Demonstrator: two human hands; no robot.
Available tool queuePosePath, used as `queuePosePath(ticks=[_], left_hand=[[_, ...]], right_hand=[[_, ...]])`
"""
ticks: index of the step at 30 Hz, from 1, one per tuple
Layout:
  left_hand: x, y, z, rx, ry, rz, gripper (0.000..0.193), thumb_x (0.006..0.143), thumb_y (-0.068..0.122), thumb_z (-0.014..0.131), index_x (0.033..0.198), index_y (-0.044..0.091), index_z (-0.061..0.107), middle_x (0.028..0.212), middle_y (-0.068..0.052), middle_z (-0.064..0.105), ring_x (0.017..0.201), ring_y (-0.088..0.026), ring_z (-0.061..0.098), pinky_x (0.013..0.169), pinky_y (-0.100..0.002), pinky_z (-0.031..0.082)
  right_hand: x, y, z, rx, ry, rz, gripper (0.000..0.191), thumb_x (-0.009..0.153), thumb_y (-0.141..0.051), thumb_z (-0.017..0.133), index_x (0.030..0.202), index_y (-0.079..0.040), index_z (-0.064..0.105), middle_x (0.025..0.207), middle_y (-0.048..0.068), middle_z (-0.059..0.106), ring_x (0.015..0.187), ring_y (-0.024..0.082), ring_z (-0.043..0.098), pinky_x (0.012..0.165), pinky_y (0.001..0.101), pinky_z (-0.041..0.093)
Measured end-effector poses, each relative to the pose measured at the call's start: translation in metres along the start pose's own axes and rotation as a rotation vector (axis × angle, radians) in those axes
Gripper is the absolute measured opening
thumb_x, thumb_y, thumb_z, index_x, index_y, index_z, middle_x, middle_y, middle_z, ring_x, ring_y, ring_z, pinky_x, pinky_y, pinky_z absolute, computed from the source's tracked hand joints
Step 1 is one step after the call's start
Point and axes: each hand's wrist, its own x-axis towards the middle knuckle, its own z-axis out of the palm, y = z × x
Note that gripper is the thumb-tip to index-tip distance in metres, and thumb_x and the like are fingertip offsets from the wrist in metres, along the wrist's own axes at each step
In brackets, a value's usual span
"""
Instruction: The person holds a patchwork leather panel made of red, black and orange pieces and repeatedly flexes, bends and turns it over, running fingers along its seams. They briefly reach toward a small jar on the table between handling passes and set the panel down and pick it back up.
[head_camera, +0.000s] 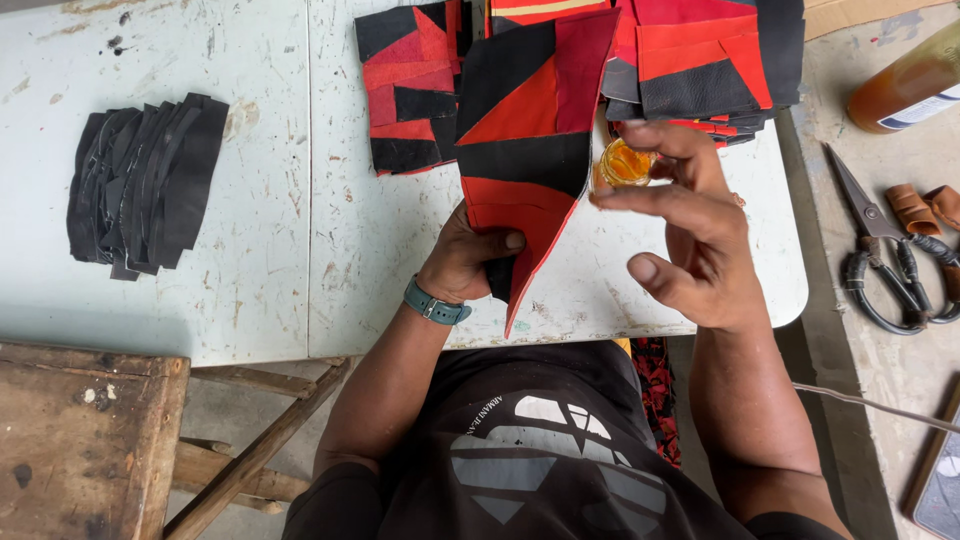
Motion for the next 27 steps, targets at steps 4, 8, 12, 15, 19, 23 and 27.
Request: queuePosePath(ticks=[4,8,12,15,19,23,27], left_hand=[[0.001,0.003,0.005,0.017,0.011,0.013,0.041,0.097,-0.011,0.069,0.135,0.004,0.063,0.129,-0.013,0.072,0.119,-0.022,0.070,0.104,-0.038,0.059],[0.002,0.008,0.011,0.126,0.058,0.024,0.041,0.096,-0.009,0.070,0.134,0.004,0.063,0.128,-0.010,0.072,0.120,-0.020,0.069,0.107,-0.035,0.057],[0.004,0.011,0.016,0.133,0.063,0.022,0.038,0.096,-0.007,0.072,0.132,0.005,0.064,0.125,-0.009,0.073,0.116,-0.019,0.069,0.102,-0.035,0.057],[0.004,0.012,0.016,0.235,0.130,0.045,0.039,0.094,-0.006,0.073,0.131,0.006,0.064,0.122,-0.007,0.073,0.114,-0.018,0.068,0.102,-0.033,0.057],[0.003,0.014,0.013,0.291,0.136,0.039,0.038,0.094,-0.004,0.075,0.129,0.007,0.066,0.121,-0.006,0.073,0.114,-0.017,0.069,0.101,-0.032,0.057],[0.004,0.015,0.012,0.311,0.125,0.041,0.033,0.098,-0.003,0.077,0.129,0.006,0.067,0.120,-0.007,0.074,0.111,-0.018,0.069,0.098,-0.033,0.057],[0.005,0.015,0.013,0.324,0.121,0.050,0.037,0.095,0.000,0.077,0.129,0.008,0.065,0.120,-0.005,0.073,0.113,-0.016,0.068,0.099,-0.032,0.057]], right_hand=[[-0.003,-0.009,0.001,-0.343,-0.020,-0.008,0.058,0.077,-0.035,0.072,0.128,-0.006,0.073,0.148,0.016,0.047,0.143,0.032,0.044,0.114,0.0448,0.036],[0.000,-0.022,0.004,-0.456,0.005,-0.076,0.052,0.078,-0.033,0.075,0.126,-0.012,0.075,0.143,0.015,0.047,0.138,0.032,0.046,0.115,0.0460,0.039],[0.002,-0.033,0.007,-0.691,-0.015,-0.146,0.052,0.074,-0.032,0.078,0.122,-0.014,0.077,0.141,0.020,0.049,0.136,0.039,0.045,0.112,0.0520,0.040],[0.000,-0.037,0.007,-0.749,0.009,-0.154,0.052,0.073,-0.031,0.077,0.122,-0.012,0.076,0.136,0.022,0.048,0.129,0.041,0.044,0.109,0.0540,0.040],[-0.007,-0.040,0.009,-0.832,-0.052,-0.173,0.048,0.082,-0.032,0.079,0.127,-0.017,0.078,0.148,0.018,0.048,0.134,0.041,0.042,0.113,0.0507,0.038],[-0.007,-0.042,0.010,-0.891,-0.029,-0.167,0.048,0.086,-0.036,0.080,0.131,-0.018,0.079,0.147,0.018,0.047,0.134,0.041,0.042,0.111,0.0476,0.037],[0.001,-0.037,0.009,-1.010,0.015,-0.133,0.053,0.080,-0.034,0.078,0.128,-0.011,0.078,0.143,0.024,0.048,0.127,0.043,0.042,0.109,0.0538,0.033]])
